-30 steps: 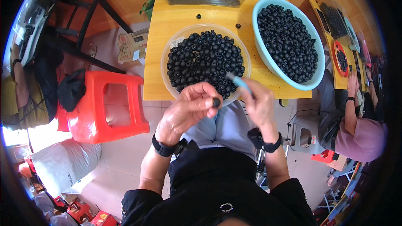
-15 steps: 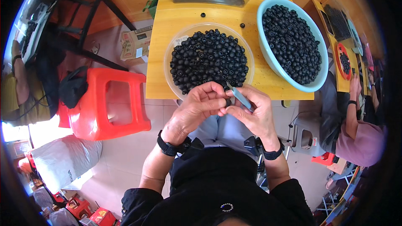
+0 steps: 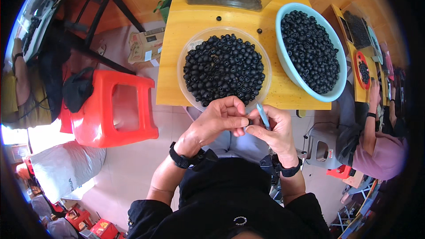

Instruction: Inspecting and sorting small black manufacturing parts from a bowl into a clear container.

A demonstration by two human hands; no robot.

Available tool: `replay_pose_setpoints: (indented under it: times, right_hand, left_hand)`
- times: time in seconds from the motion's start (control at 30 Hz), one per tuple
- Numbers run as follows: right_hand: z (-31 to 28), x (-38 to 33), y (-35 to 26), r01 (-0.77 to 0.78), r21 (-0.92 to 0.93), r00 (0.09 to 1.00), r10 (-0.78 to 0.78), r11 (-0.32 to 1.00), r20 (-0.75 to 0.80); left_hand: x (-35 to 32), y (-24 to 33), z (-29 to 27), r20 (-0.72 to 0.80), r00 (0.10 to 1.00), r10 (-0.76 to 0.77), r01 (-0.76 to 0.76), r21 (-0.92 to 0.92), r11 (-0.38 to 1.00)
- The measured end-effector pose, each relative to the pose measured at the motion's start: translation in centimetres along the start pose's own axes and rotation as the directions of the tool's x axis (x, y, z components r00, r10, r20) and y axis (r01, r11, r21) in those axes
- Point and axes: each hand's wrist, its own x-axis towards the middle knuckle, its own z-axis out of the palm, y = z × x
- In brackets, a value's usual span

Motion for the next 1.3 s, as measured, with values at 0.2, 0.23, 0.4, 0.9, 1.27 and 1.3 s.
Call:
replay_pose_setpoints:
  times: [0.2,0.23,0.4,0.9,1.27,1.3]
  right_hand:
    - [-2.0,0.1,-1.3,-0.088,-0.164,0.992,0.072,0.983,-0.104]
    - [-2.8,0.3,-1.5,-0.05,-0.229,0.986,0.011,0.972,-0.168]
    - [-8.8,3.4,-5.0,0.06,-0.425,0.915,-0.219,0.903,-0.338]
    - [-10.0,1.9,-4.4,0.108,-0.318,0.701,-0.299,0.942,-0.648]
    - [-3.6,-0.3,1.2,0.021,-0.105,0.833,-0.076,0.994,-0.548]
    - [-3.2,-0.3,1.5,0.026,-0.106,0.847,-0.078,0.994,-0.526]
  left_hand:
    - [-0.7,1.7,-0.2,-0.335,0.837,0.433,-0.063,0.727,0.684]
    - [-0.7,1.8,-0.9,-0.311,0.776,0.549,-0.014,0.861,0.508]
    - [-0.9,2.8,-2.7,-0.067,0.817,0.573,0.093,0.996,-0.017]
    - [-0.6,2.7,-3.2,0.067,0.831,0.552,-0.028,0.996,-0.08]
    - [-0.3,2.3,-3.9,-0.152,0.78,0.607,-0.065,0.945,0.321]
    - [-0.3,2.4,-4.0,-0.152,0.782,0.605,-0.064,0.945,0.32]
